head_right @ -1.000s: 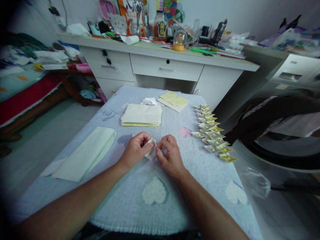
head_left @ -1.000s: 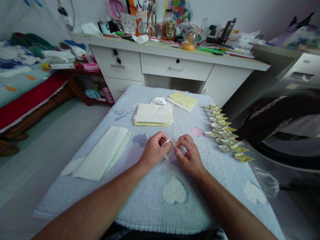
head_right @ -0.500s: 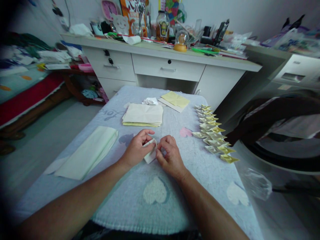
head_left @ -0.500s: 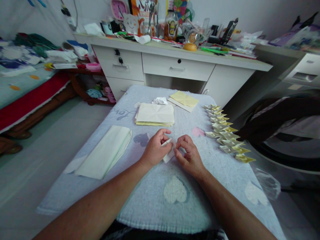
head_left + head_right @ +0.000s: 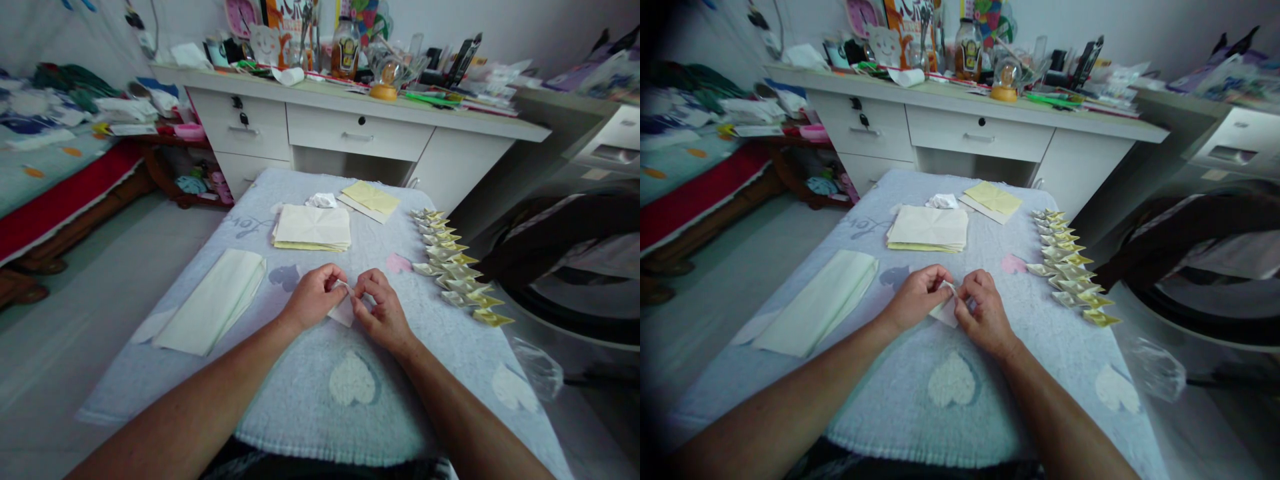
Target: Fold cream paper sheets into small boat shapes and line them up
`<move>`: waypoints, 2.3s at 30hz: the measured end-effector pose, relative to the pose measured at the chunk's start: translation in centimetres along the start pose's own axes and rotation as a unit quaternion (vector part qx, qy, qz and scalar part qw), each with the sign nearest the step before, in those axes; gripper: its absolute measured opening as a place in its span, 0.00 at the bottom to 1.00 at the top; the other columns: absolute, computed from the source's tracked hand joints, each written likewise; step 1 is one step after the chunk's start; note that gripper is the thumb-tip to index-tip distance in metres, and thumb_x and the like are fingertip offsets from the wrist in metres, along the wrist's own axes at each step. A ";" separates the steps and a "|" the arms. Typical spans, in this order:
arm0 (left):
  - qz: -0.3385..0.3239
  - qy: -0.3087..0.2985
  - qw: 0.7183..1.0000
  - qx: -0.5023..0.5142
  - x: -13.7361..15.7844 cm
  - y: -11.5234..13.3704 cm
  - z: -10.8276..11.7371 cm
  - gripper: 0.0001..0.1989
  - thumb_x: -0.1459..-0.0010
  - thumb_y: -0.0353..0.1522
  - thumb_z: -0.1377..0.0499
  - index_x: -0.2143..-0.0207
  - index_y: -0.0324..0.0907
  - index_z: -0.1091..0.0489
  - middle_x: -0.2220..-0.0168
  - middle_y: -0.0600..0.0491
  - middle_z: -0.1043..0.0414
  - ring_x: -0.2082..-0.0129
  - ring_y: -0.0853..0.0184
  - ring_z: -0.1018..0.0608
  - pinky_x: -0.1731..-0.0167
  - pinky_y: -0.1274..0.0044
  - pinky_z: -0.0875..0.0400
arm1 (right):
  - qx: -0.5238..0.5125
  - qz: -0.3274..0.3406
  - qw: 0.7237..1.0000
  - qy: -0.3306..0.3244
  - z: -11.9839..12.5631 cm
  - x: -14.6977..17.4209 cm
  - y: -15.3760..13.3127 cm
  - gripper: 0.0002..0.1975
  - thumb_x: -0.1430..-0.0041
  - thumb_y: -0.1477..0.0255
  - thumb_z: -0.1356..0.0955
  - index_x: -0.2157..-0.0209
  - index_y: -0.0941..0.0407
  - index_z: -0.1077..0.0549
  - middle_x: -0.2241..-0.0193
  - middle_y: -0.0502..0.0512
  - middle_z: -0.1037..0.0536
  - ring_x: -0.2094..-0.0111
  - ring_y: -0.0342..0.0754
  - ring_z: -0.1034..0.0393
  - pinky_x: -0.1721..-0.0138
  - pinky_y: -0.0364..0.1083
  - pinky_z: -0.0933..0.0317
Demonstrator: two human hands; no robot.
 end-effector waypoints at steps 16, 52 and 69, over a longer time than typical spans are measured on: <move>0.038 -0.051 0.983 0.172 0.5 -0.3 -1.4 0.10 0.41 0.34 0.46 0.57 0.42 0.34 0.70 0.55 0.27 0.76 0.72 0.29 0.76 0.81 0.39 | -0.069 -0.088 0.993 0.046 1.3 0.2 1.9 0.08 0.38 0.65 0.36 0.62 0.55 0.33 0.67 0.52 0.31 0.64 0.47 0.37 0.61 0.46 0.41; 0.005 -0.049 0.997 0.058 0.6 0.3 -0.9 0.09 0.47 0.36 0.38 0.68 0.39 0.30 0.73 0.57 0.32 0.74 0.72 0.31 0.73 0.80 0.38 | -0.211 -0.165 0.963 0.010 -0.2 0.5 4.2 0.12 0.44 0.62 0.31 0.72 0.55 0.31 0.78 0.46 0.35 0.75 0.42 0.43 0.73 0.42 0.47; -0.143 0.016 0.977 -0.160 1.0 3.8 0.7 0.03 0.47 0.27 0.40 0.72 0.43 0.29 0.71 0.55 0.28 0.67 0.66 0.29 0.63 0.75 0.37 | -0.085 -0.031 0.995 0.029 1.4 -0.3 1.6 0.02 0.42 0.74 0.34 0.69 0.54 0.31 0.71 0.50 0.32 0.66 0.46 0.37 0.62 0.47 0.42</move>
Point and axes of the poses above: each hand's wrist, its own x-axis away from the middle knuckle, its own z-axis out of the back of the hand, y = z × x, the point moved 9 cm from there along -x, towards the middle knuckle
